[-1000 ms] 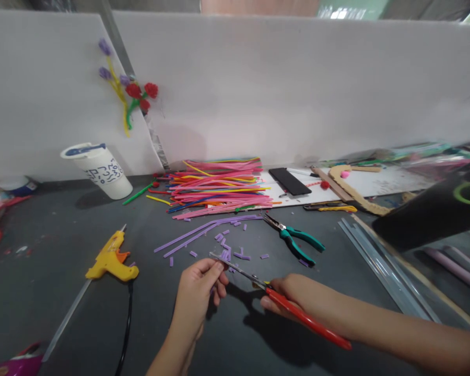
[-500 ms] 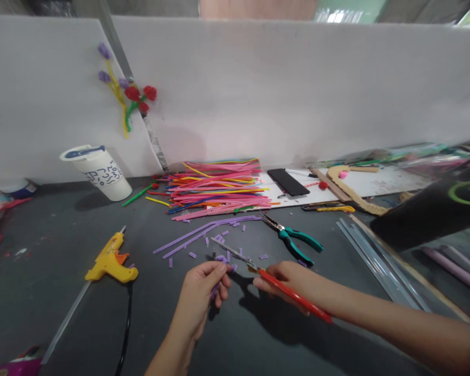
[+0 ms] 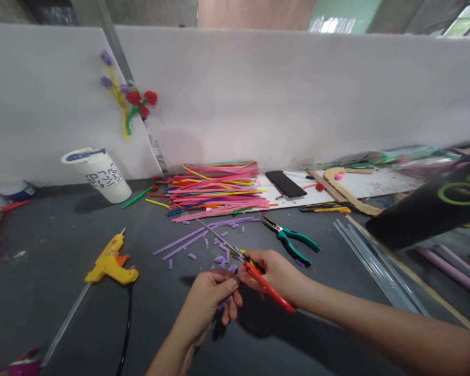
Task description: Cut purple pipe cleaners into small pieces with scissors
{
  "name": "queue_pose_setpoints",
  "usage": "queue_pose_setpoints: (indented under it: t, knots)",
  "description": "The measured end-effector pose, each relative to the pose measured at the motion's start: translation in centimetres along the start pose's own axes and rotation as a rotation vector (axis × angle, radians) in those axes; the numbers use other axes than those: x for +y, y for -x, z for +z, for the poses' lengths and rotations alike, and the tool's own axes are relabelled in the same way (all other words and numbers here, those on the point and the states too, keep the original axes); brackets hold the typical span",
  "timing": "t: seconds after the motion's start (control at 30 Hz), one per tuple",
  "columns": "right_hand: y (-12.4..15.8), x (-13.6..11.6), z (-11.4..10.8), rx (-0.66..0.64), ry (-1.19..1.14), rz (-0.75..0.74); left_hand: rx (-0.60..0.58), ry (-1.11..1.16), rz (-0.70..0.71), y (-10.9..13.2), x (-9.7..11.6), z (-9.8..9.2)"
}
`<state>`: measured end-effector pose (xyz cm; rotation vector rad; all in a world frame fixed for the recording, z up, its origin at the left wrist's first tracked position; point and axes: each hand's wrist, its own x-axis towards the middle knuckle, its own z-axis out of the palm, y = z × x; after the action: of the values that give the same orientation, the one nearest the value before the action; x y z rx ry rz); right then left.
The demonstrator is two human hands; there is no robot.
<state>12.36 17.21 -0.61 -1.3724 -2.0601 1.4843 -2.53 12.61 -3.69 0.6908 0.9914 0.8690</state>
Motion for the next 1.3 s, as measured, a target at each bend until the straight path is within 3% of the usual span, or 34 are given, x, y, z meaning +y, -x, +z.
queue_pose_setpoints:
  t: [0.23, 0.5, 0.77, 0.87, 0.97, 1.07, 1.3]
  knots:
    - [-0.1, 0.0, -0.1, 0.018, 0.095, -0.059, 0.026, -0.032, 0.002, 0.0, -0.1, 0.2]
    - [0.0, -0.5, -0.9, -0.118, -0.182, 0.063, -0.020, -0.045, -0.012, -0.1, 0.1, -0.1]
    - [-0.4, 0.0, -1.6, -0.144, -0.143, 0.050, -0.014, -0.132, 0.013, -0.2, -0.2, -0.2]
    - [-0.4, -0.2, -1.9, -0.107, -0.012, 0.043, 0.072, -0.128, 0.047, -0.1, 0.0, -0.3]
    - [0.4, -0.4, -2.8, -0.069, 0.273, 0.025, 0.232, -0.061, 0.121, -0.1, 0.4, -0.5]
    - [2.0, -0.2, -3.7, -0.165, 0.474, 0.054, 0.345, -0.005, 0.194, 0.0, 0.8, -0.7]
    - [3.6, 1.1, -2.7, -0.267, 0.453, 0.113, 0.355, -0.021, 0.215, 0.0, 0.6, -0.7]
